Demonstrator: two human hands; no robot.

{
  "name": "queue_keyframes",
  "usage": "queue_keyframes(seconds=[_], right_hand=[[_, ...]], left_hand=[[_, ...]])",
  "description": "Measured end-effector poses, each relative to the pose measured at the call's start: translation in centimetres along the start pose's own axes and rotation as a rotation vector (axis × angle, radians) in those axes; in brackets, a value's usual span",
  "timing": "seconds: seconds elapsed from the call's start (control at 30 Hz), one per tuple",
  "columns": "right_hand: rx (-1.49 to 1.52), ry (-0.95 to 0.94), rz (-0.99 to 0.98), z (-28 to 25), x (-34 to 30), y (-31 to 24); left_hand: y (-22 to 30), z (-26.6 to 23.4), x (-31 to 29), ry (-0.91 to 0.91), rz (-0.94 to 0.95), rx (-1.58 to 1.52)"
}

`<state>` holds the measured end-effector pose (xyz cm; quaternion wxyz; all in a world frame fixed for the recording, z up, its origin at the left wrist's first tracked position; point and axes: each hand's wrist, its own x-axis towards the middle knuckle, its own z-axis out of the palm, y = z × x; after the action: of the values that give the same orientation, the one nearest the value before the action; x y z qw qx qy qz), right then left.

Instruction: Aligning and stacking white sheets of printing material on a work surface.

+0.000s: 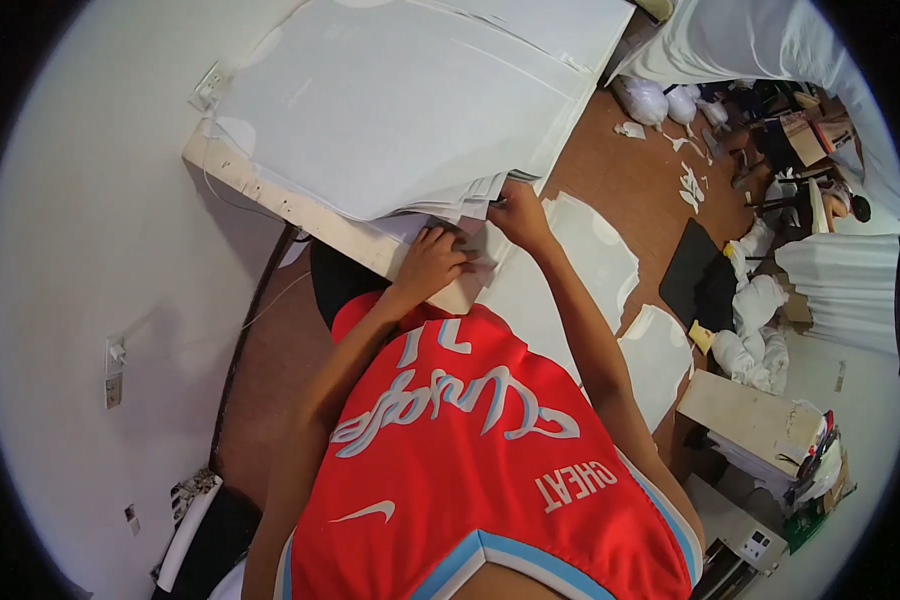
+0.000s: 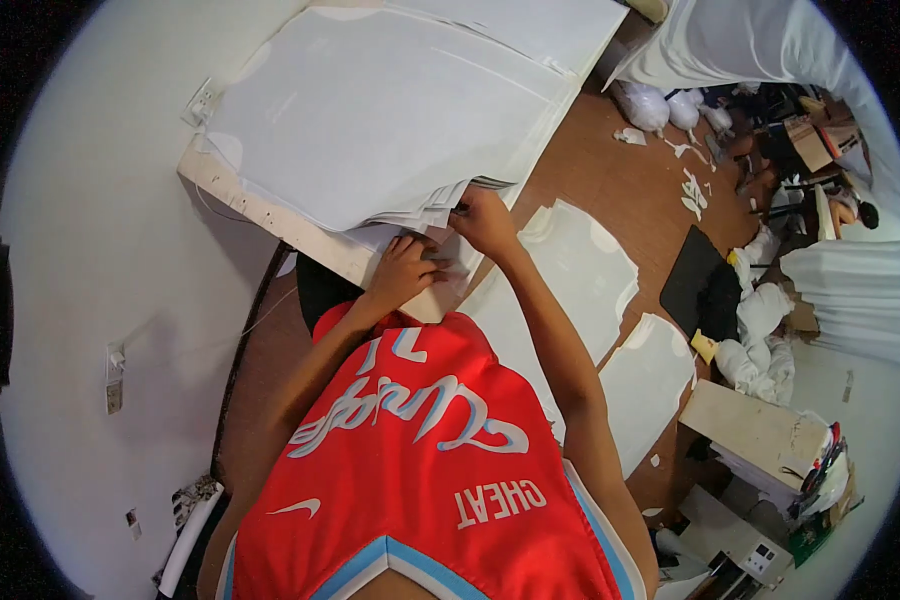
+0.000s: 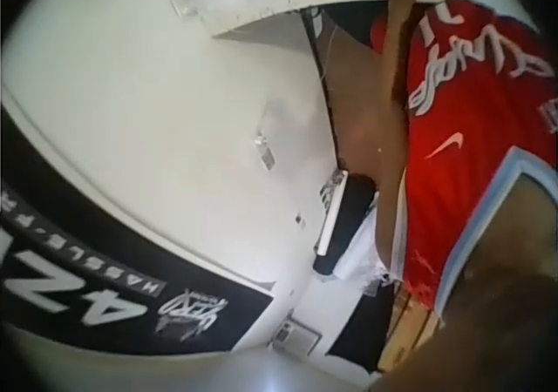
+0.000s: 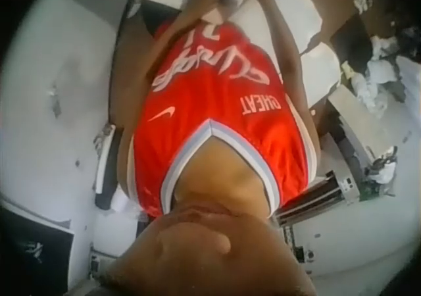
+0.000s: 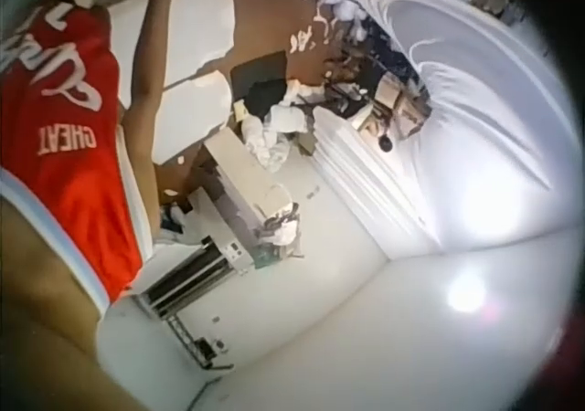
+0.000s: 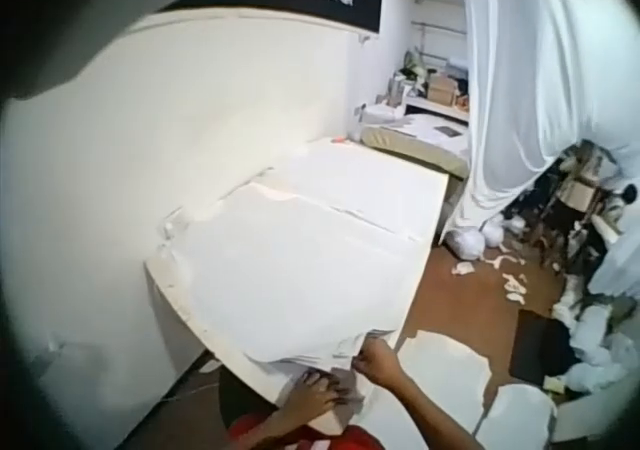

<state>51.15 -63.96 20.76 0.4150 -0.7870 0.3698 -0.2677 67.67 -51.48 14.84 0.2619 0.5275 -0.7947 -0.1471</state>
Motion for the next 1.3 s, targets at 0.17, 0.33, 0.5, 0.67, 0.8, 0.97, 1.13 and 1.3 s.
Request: queue_keyframes(seconds=[0.17, 0.33, 0.5, 0.67, 0.8, 0.97, 1.13, 1.3], right_hand=[[-0.08, 0.004, 0.001, -0.6, -1.5, -0.7], [-0.208, 0.222, -0.103, -1.5, -5.6, -4.8], [-0.273, -0.004, -0.036, 0.7, -8.9, -1.9], [-0.409, 0.076, -0.197, 2.4, -8.3, 1.9], [-0.441, 0.062, -0.177, 2.3, -7.2, 3.8], [-0.229, 0.062, 0.045, 0.9, -4.6, 2.7], [-0.108, 0.014, 0.011, -0.9, -1.5, -0.5], [-0.011, 0.026, -0.048, -0.9, -0.9, -1.5]], left_hand=[[-0.5, -0.8, 1.1, -0.125, -0.258, -0.153], [-1.9, -1.8, 2.5, 0.097, -0.375, -0.364], [0.1, -5.2, 5.3, 0.037, -0.514, -0.516], [1.9, -7.3, 4.9, 0.076, -0.35, -0.441], [2.3, -7.1, 3.1, 0.12, -0.359, -0.663], [2.3, -6.3, -0.5, -0.467, -0.475, -1.019], [2.0, -2.2, -1.0, -0.112, -0.201, -0.351], [-0.1, -0.2, -0.2, -0.007, -0.015, 0.099]])
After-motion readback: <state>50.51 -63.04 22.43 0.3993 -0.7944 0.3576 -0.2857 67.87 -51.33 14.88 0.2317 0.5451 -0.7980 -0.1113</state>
